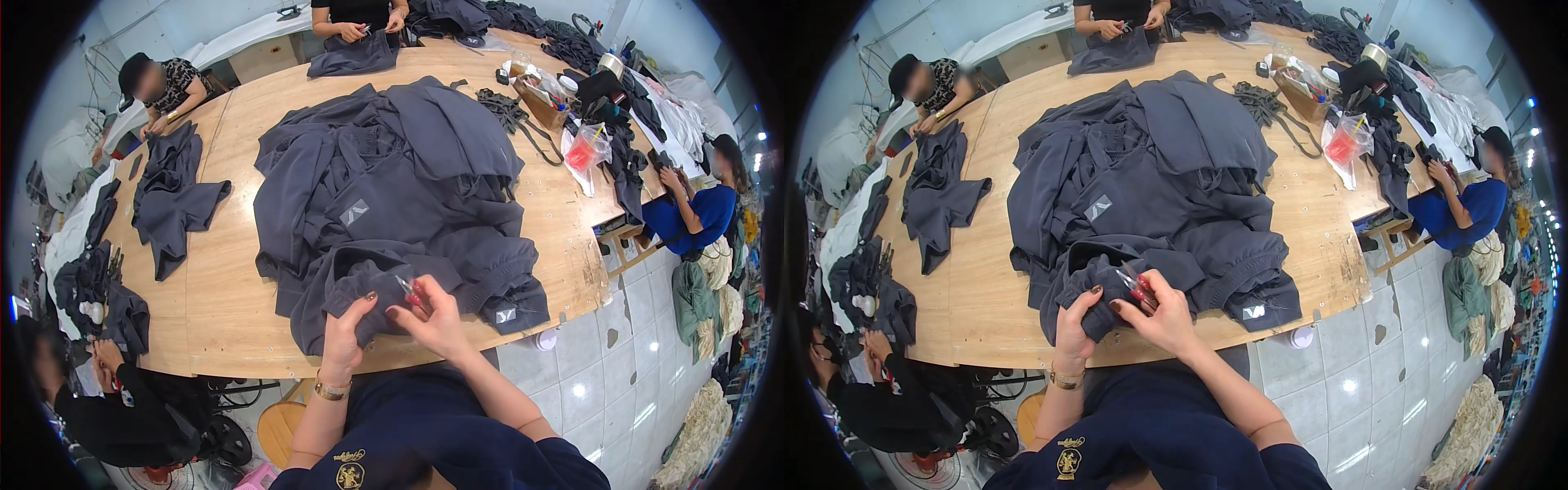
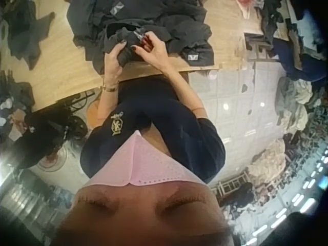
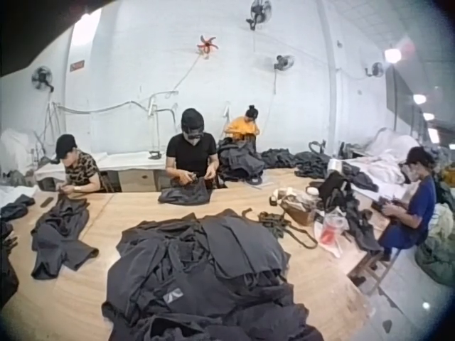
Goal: The person is inspecting grey garments and trimming loose threads with small scissors in a textile manufacturing environment.
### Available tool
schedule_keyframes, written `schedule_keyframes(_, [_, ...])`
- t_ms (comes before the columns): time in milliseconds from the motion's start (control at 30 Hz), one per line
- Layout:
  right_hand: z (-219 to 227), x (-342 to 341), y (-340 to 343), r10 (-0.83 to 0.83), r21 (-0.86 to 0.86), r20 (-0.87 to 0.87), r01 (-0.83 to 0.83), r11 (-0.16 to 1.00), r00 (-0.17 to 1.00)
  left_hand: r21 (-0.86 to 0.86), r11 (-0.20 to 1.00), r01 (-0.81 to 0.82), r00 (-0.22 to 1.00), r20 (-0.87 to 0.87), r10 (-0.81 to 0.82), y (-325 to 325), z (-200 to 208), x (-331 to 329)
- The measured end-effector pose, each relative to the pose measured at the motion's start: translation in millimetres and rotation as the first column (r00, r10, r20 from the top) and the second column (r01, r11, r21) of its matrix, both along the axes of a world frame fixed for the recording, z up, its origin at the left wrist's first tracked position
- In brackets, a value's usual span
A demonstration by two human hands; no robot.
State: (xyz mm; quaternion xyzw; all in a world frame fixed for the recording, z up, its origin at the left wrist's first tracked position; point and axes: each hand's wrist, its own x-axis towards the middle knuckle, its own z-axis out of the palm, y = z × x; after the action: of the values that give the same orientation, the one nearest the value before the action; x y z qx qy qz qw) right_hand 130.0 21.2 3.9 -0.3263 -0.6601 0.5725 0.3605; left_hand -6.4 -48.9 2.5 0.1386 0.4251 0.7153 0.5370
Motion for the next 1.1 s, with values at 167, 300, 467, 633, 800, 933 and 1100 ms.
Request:
schedule_keyframes(167, [-12.4, -10.2, 4.5, 0.005, -0.23, -0.281, -0.072, 0.97, 0.96, 0.013, 1.0, -0.028, 0.997, -0.077, 0.029, 0.3, -6.3, 6.8])
schedule_keyframes(300, [-22.3, 3.5, 15.2, -0.089, -0.276, -0.25, 0.017, 0.961, 0.964, 0.01, 0.999, -0.051, 0.992, -0.116, 0.052, -0.1, -5.2, 7.9])
schedule_keyframes(467, [-13.6, 12.9, 19.3, 0.024, 0.175, 0.083, -0.038, 0.984, 0.996, 0.038, 0.999, -0.023, 0.91, -0.414, 0.037, -2.5, -14.4, 0.8])
schedule_keyframes(633, [-2.4, 20.8, 21.8, 0.019, 0.338, 0.253, -0.106, 0.935, 0.967, 0.071, 0.997, -0.018, 0.767, -0.639, 0.059, -1.8, 1.8, -1.0])
schedule_keyframes(800, [6.9, 22.0, 25.8, 0.009, 0.439, 0.299, -0.146, 0.887, 0.954, 0.057, 0.998, 0.027, 0.739, -0.674, 0.018, -5.1, 2.4, -3.7])
schedule_keyframes(933, [10.6, 23.6, 30.4, 0.018, 0.525, 0.332, -0.201, 0.827, 0.943, 0.06, 0.995, 0.083, 0.674, -0.738, -0.012, -5.0, 1.1, -7.4])
schedule_keyframes(1100, [15.4, 24.7, 34.3, 0.023, 0.574, 0.38, -0.255, 0.778, 0.925, 0.016, 0.993, 0.115, 0.675, -0.734, -0.066, -6.4, 6.9, -7.7])
